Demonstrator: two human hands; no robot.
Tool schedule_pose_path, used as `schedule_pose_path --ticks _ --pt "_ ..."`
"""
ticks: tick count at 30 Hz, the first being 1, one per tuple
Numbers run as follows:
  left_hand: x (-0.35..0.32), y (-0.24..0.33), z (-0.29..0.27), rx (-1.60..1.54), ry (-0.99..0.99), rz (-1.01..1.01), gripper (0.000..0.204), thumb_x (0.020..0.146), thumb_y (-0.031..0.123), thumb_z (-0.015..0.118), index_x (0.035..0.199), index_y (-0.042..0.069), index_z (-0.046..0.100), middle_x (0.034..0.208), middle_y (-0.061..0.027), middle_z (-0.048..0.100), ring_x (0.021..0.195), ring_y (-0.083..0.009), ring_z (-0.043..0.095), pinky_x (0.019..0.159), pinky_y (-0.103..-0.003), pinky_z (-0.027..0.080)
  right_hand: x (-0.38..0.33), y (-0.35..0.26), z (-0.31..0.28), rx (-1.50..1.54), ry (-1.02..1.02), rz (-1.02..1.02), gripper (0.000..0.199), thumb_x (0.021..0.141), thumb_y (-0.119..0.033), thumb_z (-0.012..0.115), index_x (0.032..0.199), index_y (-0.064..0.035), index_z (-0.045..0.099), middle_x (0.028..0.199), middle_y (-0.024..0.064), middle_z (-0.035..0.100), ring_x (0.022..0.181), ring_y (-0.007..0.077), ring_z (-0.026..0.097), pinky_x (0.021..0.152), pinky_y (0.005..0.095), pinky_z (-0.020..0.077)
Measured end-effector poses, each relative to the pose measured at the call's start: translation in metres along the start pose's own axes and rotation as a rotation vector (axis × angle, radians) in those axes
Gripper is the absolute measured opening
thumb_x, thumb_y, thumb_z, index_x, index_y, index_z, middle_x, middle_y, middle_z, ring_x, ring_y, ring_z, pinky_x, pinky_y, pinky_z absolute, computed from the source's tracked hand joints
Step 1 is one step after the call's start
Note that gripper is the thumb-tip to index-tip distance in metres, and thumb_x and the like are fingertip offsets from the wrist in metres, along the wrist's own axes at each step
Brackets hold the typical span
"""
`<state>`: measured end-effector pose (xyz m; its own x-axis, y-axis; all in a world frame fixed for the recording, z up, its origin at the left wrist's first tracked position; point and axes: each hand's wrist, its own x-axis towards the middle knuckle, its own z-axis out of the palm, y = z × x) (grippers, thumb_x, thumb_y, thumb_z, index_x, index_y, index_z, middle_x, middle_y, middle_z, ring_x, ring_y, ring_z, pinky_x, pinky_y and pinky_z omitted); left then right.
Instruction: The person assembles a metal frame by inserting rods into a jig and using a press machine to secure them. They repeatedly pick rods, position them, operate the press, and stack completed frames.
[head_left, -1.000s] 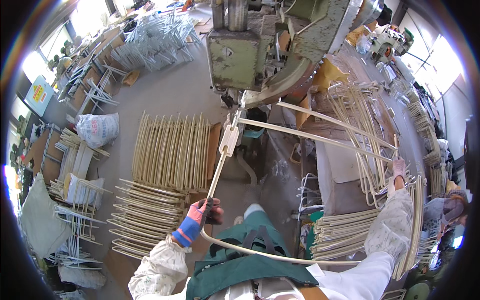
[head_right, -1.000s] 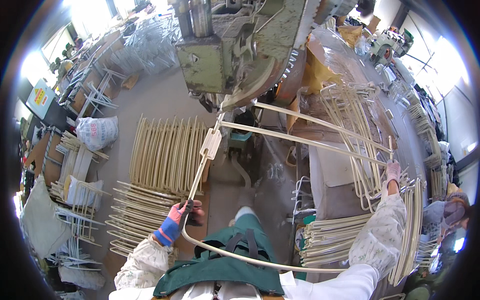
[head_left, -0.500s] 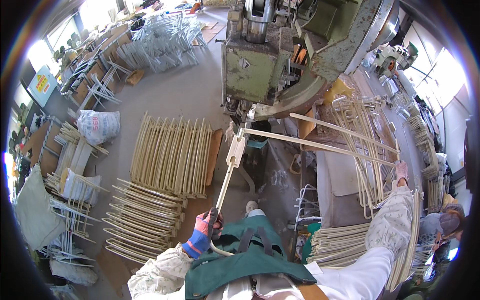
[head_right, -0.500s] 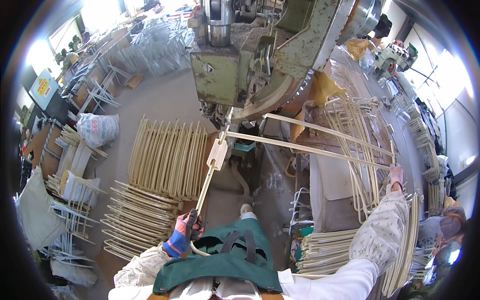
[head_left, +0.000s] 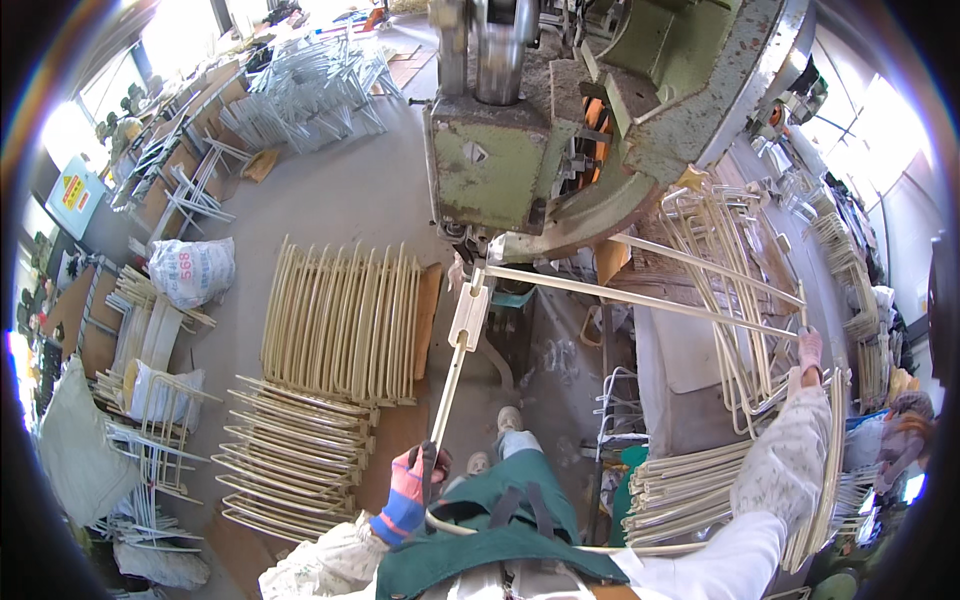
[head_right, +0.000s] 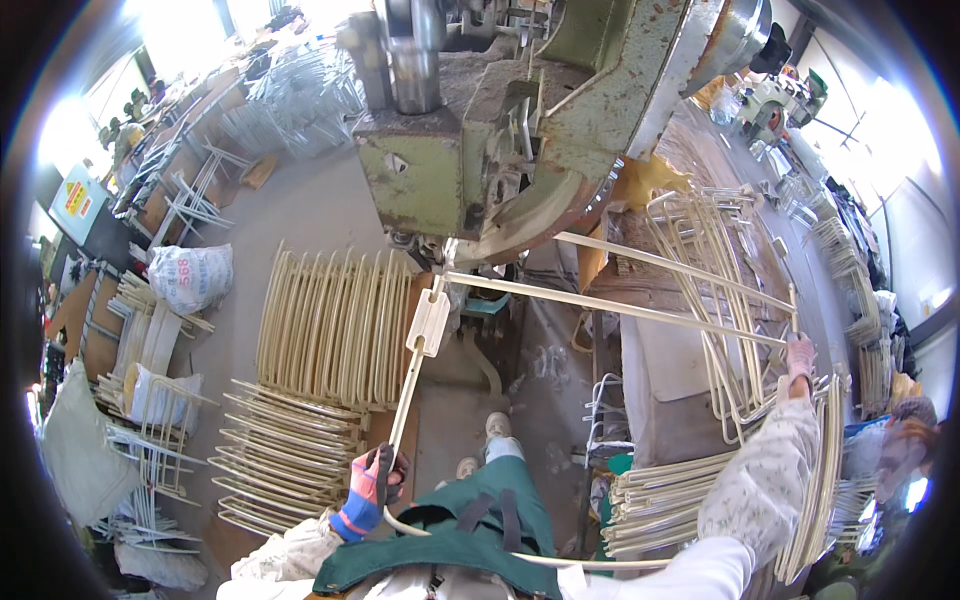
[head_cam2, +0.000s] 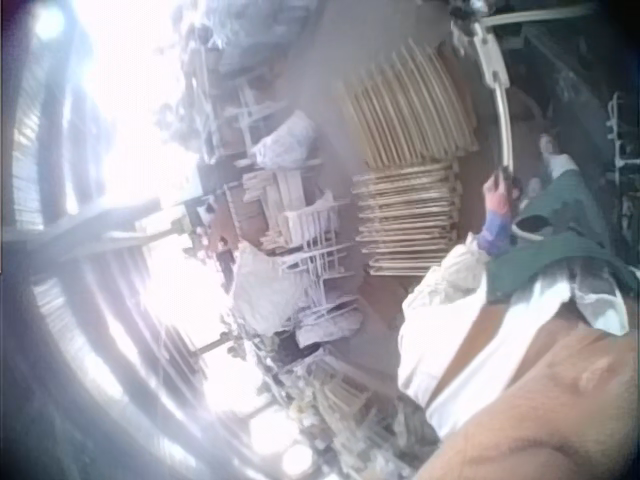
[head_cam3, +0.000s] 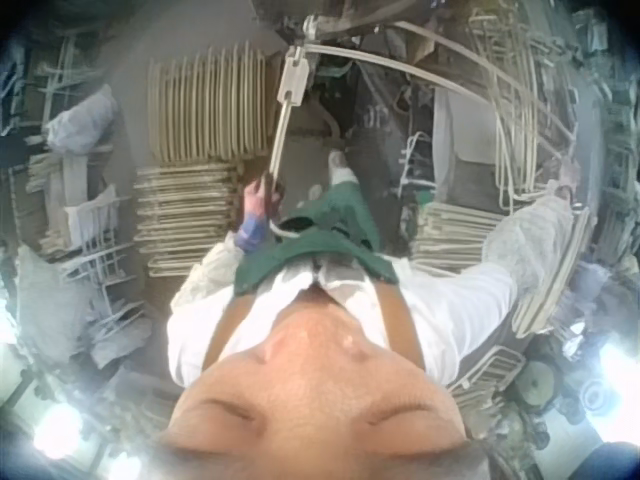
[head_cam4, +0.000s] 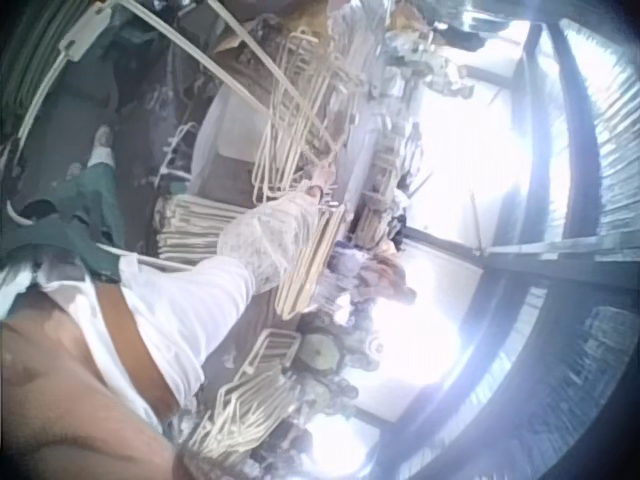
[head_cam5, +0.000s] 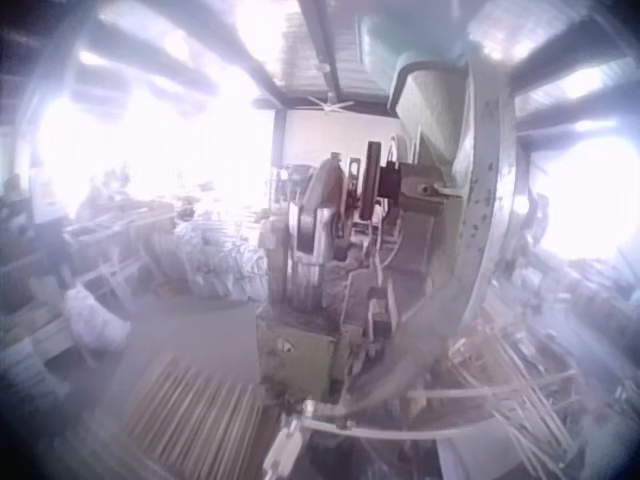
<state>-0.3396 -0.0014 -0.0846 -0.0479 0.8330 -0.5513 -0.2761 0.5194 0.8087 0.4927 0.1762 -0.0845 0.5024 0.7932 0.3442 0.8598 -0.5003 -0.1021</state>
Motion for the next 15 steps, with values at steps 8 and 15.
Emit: schedule_pose_path --ticks 8,15 --pt "0.052 0.004 -0.008 0.336 -0.069 0.408 0.017 0.090 0.013 0.050 0.086 -0.001 0.060 0.064 0.0014 0.053 0.055 -0.0039 0.045 0.050 -0.018 0.036 -0.108 0.183 -0.060 -0.269 -0.001 -0.001 0.034 0.083 -0.030 0.046 0.088 0.0017 0.057 0.074 0.0205 0.058 0.070 0.0335 0.055 0.069 0.0421 0.0437" --pt "0.098 0.052 -0.006 1.011 0.035 0.900 0.018 0.087 0.015 0.051 0.078 0.001 0.057 0.060 -0.0172 0.055 0.053 -0.0323 0.055 0.047 -0.036 0.041 -0.262 0.103 -0.130 0.467 -0.030 0.688 0.030 0.079 -0.030 0.048 0.077 -0.0013 0.054 0.052 0.0118 0.045 0.037 0.0224 0.043 0.034 0.0389 0.0319"
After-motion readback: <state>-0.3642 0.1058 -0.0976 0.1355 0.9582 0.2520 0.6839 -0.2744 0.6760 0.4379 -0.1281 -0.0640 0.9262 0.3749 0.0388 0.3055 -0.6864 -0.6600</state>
